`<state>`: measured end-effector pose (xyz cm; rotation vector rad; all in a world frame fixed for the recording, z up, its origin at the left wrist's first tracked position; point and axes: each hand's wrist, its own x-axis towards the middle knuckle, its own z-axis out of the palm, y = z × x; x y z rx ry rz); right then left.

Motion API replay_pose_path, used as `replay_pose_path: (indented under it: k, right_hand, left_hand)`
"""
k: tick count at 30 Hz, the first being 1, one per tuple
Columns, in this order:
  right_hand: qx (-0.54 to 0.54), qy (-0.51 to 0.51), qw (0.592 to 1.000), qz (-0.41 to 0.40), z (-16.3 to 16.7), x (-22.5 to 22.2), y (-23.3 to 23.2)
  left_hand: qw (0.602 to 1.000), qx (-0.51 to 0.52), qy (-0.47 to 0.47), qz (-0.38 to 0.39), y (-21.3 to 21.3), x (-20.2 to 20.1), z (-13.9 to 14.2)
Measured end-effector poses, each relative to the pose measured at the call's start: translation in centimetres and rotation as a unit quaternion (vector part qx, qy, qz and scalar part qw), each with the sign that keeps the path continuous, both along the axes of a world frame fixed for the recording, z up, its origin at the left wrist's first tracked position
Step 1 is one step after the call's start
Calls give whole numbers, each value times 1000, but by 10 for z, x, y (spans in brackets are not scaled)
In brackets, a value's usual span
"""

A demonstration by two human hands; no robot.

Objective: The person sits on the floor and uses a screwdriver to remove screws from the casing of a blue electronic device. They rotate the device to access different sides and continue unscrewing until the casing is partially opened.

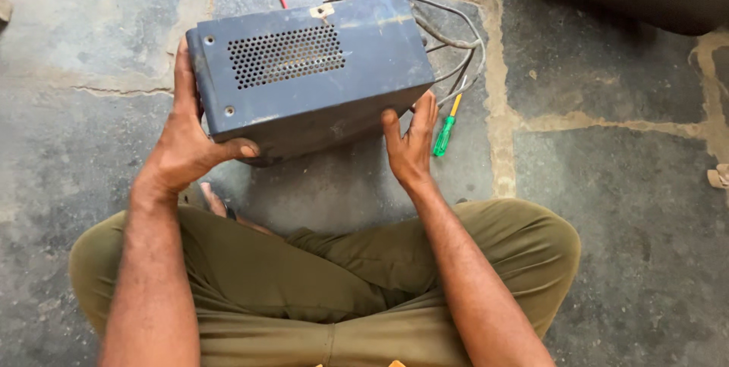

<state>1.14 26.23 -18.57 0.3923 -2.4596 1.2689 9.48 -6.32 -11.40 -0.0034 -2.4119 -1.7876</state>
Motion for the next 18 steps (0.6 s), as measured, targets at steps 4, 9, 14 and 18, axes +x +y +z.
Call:
replay_pose_path:
  k: [4,9,14,18]
  right_hand:
    - [-168,-25,986,8,-11,0,-7]
    - [-234,-71,969,-32,-40,-9,-20]
    - [-334,-116,935,10,-42,-22,-10]
    - [-374,-85,916,-115,-21,-29,4]
  left_hand:
    - [993,-102,33,42,-7,2,-15]
    - [968,-229,42,91,5,-3,-11]
    - [995,-74,-41,61,16,-16,-8]
    - [992,-117,6,48,-1,2,-13]
